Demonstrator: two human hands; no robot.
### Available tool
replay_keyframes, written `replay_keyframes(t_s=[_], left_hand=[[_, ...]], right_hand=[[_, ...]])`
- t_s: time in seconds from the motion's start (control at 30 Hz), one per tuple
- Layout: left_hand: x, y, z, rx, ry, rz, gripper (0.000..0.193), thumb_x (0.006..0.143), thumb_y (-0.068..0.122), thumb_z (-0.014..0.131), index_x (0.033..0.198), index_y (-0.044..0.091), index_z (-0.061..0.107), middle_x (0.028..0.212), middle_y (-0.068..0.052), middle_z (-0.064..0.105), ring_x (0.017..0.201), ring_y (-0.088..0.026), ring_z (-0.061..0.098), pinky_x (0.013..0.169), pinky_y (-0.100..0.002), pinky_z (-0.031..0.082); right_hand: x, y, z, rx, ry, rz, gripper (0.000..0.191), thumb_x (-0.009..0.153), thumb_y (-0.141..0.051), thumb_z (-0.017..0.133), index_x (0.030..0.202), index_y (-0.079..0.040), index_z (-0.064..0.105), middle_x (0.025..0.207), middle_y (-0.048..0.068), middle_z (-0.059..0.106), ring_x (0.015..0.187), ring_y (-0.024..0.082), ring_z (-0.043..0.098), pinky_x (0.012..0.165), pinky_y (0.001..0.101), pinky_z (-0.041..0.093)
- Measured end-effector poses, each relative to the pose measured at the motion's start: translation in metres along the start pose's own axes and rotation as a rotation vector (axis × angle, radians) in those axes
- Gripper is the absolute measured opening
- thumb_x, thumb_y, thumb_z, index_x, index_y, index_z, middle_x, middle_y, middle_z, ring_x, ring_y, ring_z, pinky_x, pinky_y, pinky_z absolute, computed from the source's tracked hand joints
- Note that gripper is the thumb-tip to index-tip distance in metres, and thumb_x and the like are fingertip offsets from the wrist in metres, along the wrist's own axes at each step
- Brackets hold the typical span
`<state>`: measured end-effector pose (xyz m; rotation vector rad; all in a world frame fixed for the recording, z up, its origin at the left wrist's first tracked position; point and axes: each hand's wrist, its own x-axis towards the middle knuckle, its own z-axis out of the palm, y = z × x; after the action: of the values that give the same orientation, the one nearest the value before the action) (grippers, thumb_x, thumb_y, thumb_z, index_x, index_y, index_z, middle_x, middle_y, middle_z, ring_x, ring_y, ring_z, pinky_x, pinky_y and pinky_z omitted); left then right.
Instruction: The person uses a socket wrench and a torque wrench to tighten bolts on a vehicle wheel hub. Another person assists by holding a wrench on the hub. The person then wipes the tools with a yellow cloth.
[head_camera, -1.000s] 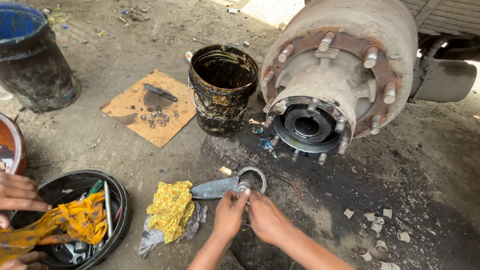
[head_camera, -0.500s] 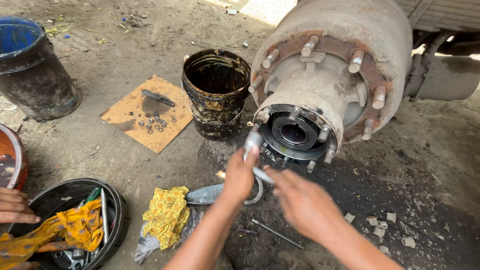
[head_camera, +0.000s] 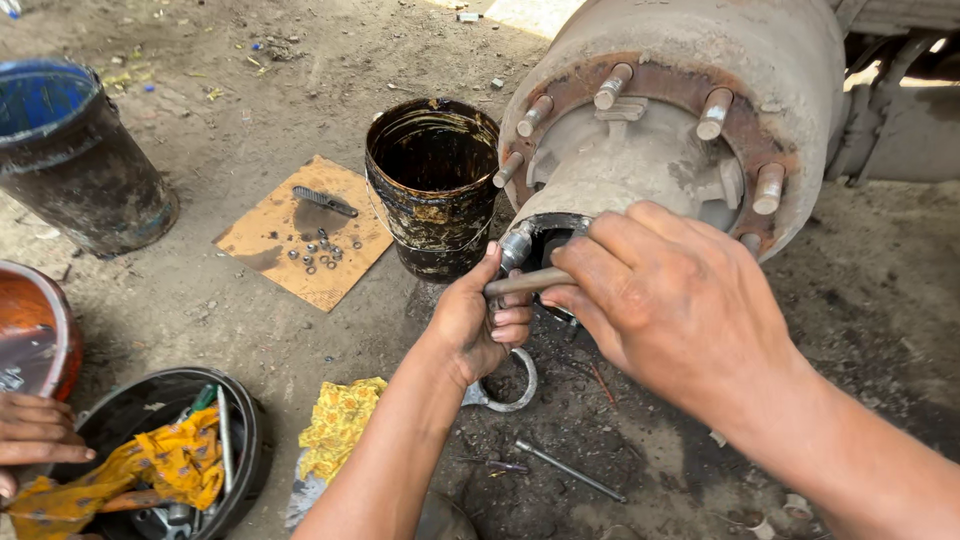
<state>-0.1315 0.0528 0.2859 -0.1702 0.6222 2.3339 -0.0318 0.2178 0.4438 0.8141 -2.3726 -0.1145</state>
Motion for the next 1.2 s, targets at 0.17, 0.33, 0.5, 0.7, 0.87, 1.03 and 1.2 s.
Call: replay_keyframes(t_s=[0.17, 0.33, 0.5, 0.7, 0.87, 1.03, 1.2], left_hand=[[0.011, -0.004, -0.003, 0.293, 0.189, 0.091, 0.041, 0.101, 0.048, 0.053, 0.088, 0.010, 0.052, 0.065, 0.000, 0.045, 0.050, -0.009, 0.035, 0.042, -0.024, 0.026], [0.017, -0.018, -0.005, 1.062, 0.427, 0.555, 0.042, 0.100, 0.046, 0.060, 0.091, 0.005, 0.059, 0.068, -0.007, 0.057, 0.058, -0.019, 0.053, 0.054, -0.036, 0.044], [0.008, -0.019, -0.005, 1.679, 0.584, 0.829, 0.043, 0.099, 0.042, 0.064, 0.096, 0.000, 0.057, 0.082, -0.021, 0.068, 0.079, -0.042, 0.066, 0.073, -0.053, 0.052], [-0.008, 0.001, 0.013, 2.193, 0.526, 1.059, 0.042, 0.090, 0.037, 0.067, 0.102, -0.001, 0.055, 0.096, -0.019, 0.067, 0.092, -0.039, 0.068, 0.074, -0.049, 0.056], [-0.019, 0.014, 0.030, 2.468, 0.511, 0.801, 0.052, 0.092, 0.047, 0.063, 0.102, -0.002, 0.053, 0.098, -0.019, 0.066, 0.095, -0.036, 0.067, 0.073, -0.047, 0.057], [-0.033, 0.002, -0.006, 2.007, 0.565, 0.743, 0.050, 0.096, 0.050, 0.061, 0.104, 0.001, 0.057, 0.093, -0.021, 0.070, 0.091, -0.040, 0.068, 0.077, -0.050, 0.054], [0.001, -0.003, -0.021, 1.347, 0.362, 0.676, 0.053, 0.104, 0.054, 0.059, 0.099, 0.001, 0.066, 0.080, -0.012, 0.063, 0.073, -0.029, 0.060, 0.063, -0.040, 0.046]], right_hand=[[-0.047, -0.011, 0.013, 0.000, -0.232, 0.295, 0.031, 0.085, -0.036, 0.070, 0.100, -0.009, 0.073, 0.077, 0.005, 0.063, 0.062, 0.020, 0.061, 0.053, 0.0358, 0.052], [-0.082, -0.045, 0.077, 0.057, -0.465, 0.638, 0.035, 0.098, -0.039, 0.052, 0.100, -0.008, 0.068, 0.083, 0.011, 0.072, 0.076, 0.028, 0.072, 0.062, 0.0440, 0.058], [-0.098, -0.066, 0.189, 0.512, -0.604, 0.887, 0.028, 0.101, -0.023, 0.050, 0.118, -0.006, 0.065, 0.095, 0.021, 0.073, 0.084, 0.037, 0.075, 0.075, 0.0483, 0.059], [-0.004, -0.114, 0.318, 1.552, 0.025, 0.801, 0.031, 0.102, -0.023, 0.061, 0.126, -0.003, 0.058, 0.131, 0.017, 0.065, 0.122, 0.028, 0.061, 0.097, 0.0418, 0.048], [0.036, -0.129, 0.350, 1.800, 0.115, 0.565, 0.029, 0.108, -0.023, 0.057, 0.127, -0.001, 0.054, 0.135, 0.017, 0.060, 0.126, 0.026, 0.055, 0.103, 0.0403, 0.043], [-0.063, -0.102, 0.287, 1.339, -0.272, 0.750, 0.038, 0.101, -0.031, 0.056, 0.130, -0.006, 0.059, 0.125, 0.012, 0.069, 0.117, 0.020, 0.064, 0.098, 0.0379, 0.050], [-0.107, -0.069, 0.132, 0.841, -0.423, 0.942, 0.036, 0.089, -0.034, 0.069, 0.116, -0.011, 0.070, 0.081, 0.008, 0.072, 0.067, 0.019, 0.064, 0.063, 0.0385, 0.052]])
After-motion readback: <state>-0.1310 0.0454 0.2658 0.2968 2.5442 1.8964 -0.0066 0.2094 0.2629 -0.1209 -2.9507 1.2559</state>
